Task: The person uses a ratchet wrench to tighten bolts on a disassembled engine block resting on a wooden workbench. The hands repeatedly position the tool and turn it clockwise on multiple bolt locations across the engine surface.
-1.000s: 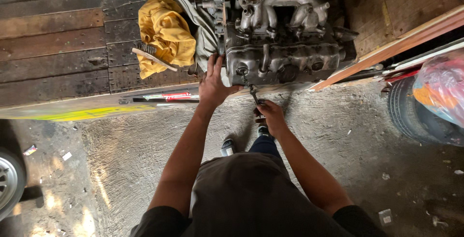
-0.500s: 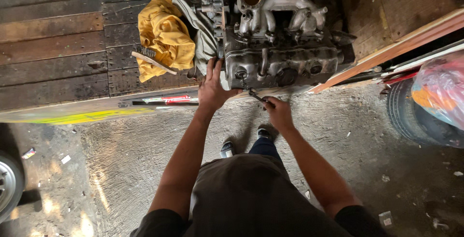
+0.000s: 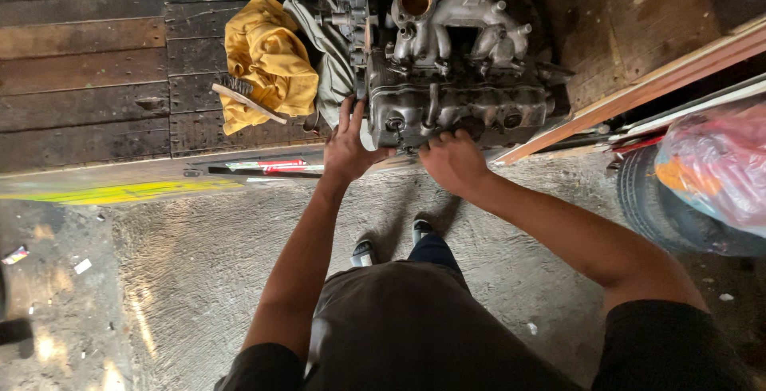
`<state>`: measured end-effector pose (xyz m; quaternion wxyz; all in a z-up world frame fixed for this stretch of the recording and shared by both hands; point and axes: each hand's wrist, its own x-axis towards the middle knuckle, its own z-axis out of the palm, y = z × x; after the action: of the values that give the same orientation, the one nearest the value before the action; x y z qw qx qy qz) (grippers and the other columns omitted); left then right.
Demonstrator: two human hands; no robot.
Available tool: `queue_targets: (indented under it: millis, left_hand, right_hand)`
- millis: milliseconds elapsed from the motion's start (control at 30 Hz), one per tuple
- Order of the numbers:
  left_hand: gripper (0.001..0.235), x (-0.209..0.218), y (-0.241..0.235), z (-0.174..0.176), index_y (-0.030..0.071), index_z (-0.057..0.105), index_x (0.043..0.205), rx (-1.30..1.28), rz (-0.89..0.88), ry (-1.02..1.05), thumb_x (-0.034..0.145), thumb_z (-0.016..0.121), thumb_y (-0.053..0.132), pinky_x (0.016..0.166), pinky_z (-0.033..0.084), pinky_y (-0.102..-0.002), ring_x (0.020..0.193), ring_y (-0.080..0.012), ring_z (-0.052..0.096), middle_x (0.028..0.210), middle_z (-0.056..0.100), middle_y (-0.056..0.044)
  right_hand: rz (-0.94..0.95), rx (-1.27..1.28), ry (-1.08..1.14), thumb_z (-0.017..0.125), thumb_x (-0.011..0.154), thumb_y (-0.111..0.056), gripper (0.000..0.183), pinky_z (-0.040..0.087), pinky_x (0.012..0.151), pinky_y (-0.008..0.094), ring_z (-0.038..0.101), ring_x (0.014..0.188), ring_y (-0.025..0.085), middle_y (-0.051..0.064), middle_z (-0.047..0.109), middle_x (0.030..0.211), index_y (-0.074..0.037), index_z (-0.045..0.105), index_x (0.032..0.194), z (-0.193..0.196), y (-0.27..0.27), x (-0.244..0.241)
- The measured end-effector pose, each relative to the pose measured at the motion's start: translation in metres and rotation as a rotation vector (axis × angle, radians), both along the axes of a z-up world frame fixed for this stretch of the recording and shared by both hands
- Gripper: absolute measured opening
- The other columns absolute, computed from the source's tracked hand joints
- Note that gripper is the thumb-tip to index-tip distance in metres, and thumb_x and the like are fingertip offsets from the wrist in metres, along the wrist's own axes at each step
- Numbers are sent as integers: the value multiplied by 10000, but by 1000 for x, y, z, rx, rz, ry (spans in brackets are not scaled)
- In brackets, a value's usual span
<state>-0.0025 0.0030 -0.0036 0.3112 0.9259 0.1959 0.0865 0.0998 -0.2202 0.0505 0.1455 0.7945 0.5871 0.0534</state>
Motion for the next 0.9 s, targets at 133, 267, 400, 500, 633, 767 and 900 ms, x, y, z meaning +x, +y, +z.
queue_targets:
  millis: [133,267,400,500,633,767,900]
  left_hand:
    - [1216,-2,-1,13,210,164,1649,-116,-27,24,731,867,586,961,588,-481,1351,-429,537,1735,41,-129]
    - [1098,-4,-7,11,226,276,1622,-166,7,-111,743,876,501,985,596,-469,1391,-425,516,1741,31,-145]
    - [997,-8,-13,-5,162,365,1591,-215,9,-334,775,901,363,1071,556,-494,1414,-444,514,1742,90,-176]
    - [919,-9,-18,-11,144,424,1549,-198,45,-389,787,911,304,1082,536,-464,1430,-442,493,1714,121,-201]
    - [517,-14,-33,-24,77,632,1349,-175,224,-475,920,810,304,997,563,-423,1287,-413,570,1435,530,-216]
    - [414,-5,-42,-23,-26,745,997,-637,206,-311,1050,650,374,750,548,-329,822,-223,692,891,758,-163]
    - [432,5,-41,-4,-65,760,907,-918,72,-176,1038,609,318,569,498,-317,602,-214,622,731,750,-102]
  right_hand:
    - [-48,128,100,659,804,-100,246,573,754,456,735,858,271,120,768,935,-98,773,1021,-3,-11,3]
    - [-211,278,298,670,885,-94,170,588,716,423,739,781,253,102,770,915,-116,785,1008,-16,-23,0]
    - [-278,494,386,731,874,-178,128,573,669,406,730,766,282,102,771,886,-89,775,955,-28,-28,-12]
    - [-509,413,510,734,929,-256,177,549,631,438,714,734,314,111,757,822,-102,786,998,-35,-30,-19]
    - [-635,442,597,732,926,-285,236,545,596,422,709,668,276,94,764,831,-121,785,1087,-52,-42,-22]
    - [-643,427,623,710,964,-296,255,545,574,402,700,631,239,81,762,839,-123,775,1139,-69,-48,-15]
    - [-698,456,680,711,963,-295,248,531,583,406,698,635,240,76,763,824,-125,775,1132,-71,-41,-14]
